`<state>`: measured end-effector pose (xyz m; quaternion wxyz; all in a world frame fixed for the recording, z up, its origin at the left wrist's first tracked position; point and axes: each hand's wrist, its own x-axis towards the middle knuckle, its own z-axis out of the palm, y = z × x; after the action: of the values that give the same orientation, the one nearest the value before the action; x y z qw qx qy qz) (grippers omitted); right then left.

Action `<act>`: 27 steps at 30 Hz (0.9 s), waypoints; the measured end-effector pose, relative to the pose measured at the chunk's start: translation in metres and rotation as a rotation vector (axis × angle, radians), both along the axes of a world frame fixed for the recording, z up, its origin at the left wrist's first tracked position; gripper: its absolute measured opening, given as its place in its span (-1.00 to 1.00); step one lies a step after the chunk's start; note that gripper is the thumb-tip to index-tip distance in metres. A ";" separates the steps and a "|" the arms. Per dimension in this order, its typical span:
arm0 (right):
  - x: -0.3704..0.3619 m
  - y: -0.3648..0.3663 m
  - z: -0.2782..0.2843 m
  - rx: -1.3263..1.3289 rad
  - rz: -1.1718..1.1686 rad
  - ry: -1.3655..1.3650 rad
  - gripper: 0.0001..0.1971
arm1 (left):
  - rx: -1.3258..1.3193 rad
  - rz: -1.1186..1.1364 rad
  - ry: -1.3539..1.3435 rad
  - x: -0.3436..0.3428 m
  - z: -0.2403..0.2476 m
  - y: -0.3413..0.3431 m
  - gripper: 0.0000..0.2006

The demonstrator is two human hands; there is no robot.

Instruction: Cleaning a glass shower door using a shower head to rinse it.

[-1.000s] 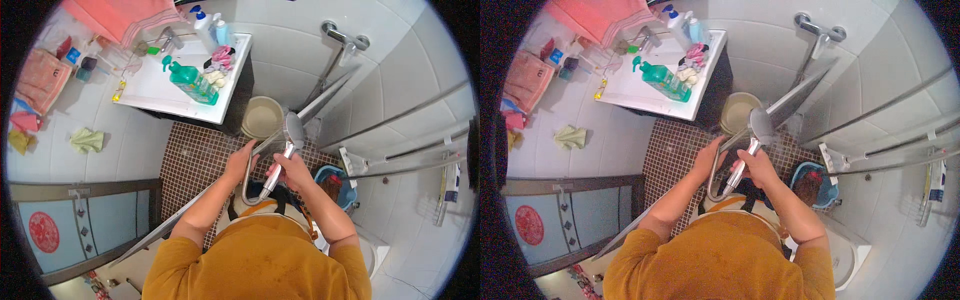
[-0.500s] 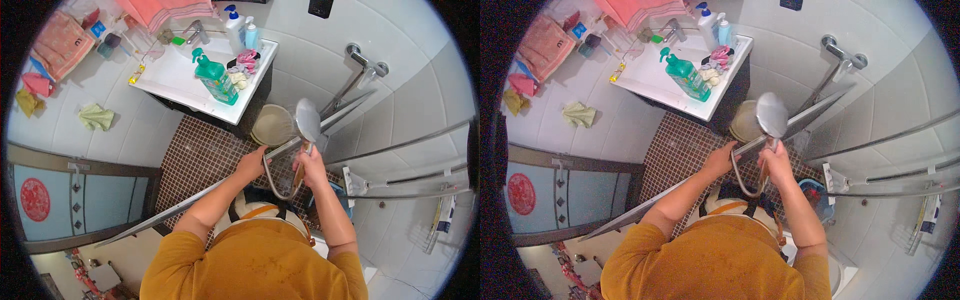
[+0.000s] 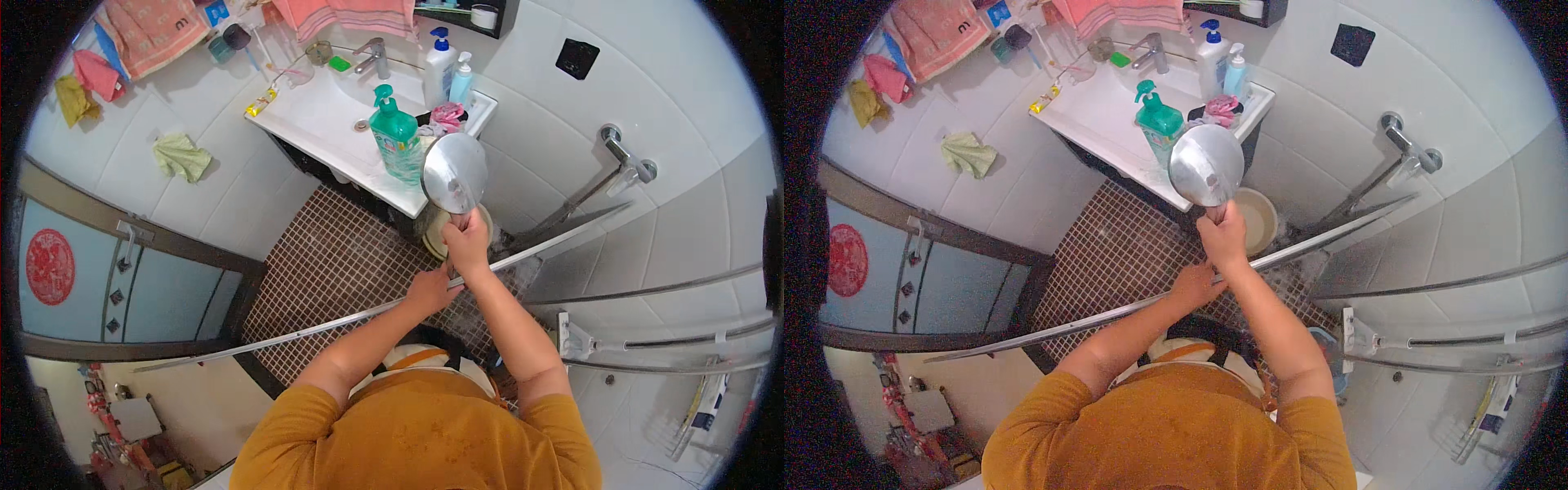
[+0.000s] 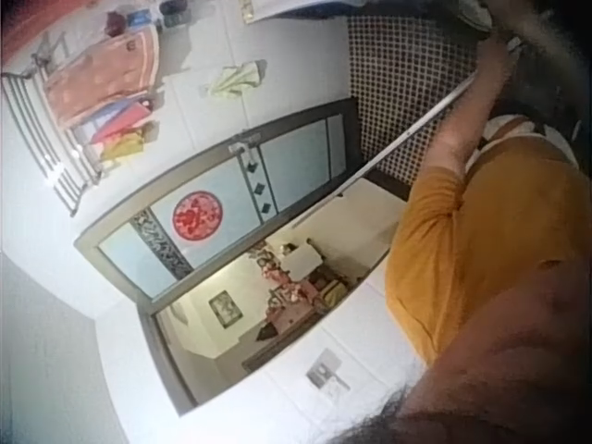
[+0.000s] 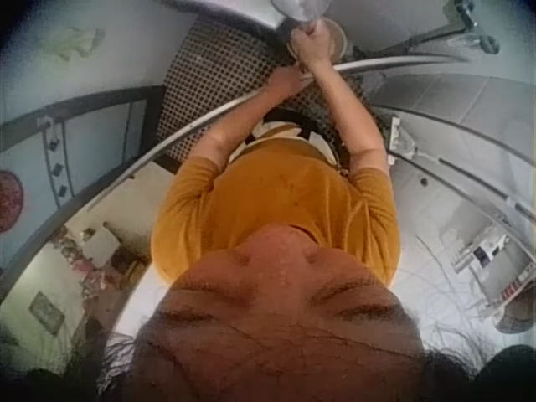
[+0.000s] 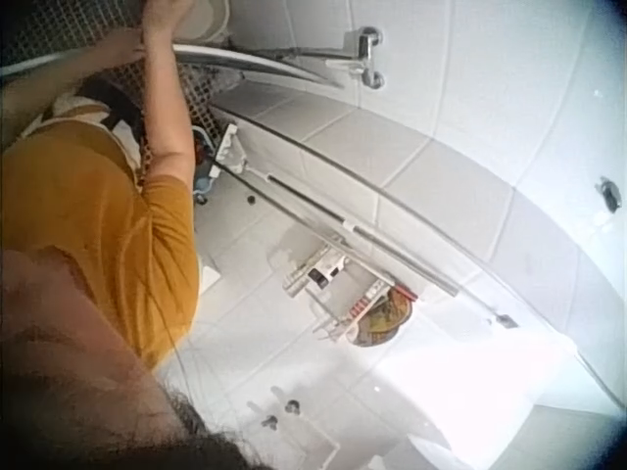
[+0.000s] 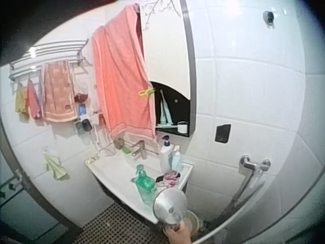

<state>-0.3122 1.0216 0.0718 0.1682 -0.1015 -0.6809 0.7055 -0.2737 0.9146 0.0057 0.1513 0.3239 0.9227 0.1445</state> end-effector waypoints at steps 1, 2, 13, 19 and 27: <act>0.000 0.000 0.000 0.001 0.005 0.000 -0.86 | 0.014 0.002 0.020 0.000 0.000 -0.001 -0.40; 0.000 0.002 0.000 0.015 -0.018 -0.016 -0.86 | 0.028 0.003 0.039 0.000 -0.001 -0.001 -0.40; 0.007 0.011 0.011 -0.044 0.087 -0.011 -0.83 | 0.012 0.012 -0.009 -0.012 0.009 0.002 -0.45; -0.002 0.015 0.001 -0.068 0.069 -0.004 -0.82 | 0.004 0.047 -0.088 -0.011 0.012 0.005 -0.42; 0.001 0.019 0.008 0.072 0.176 -0.024 -0.77 | 0.092 0.055 -0.034 -0.009 0.000 0.001 -0.35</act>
<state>-0.3110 1.0403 0.0799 0.1011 -0.0435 -0.7140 0.6914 -0.2832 0.9160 0.0059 0.1477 0.3024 0.9209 0.1964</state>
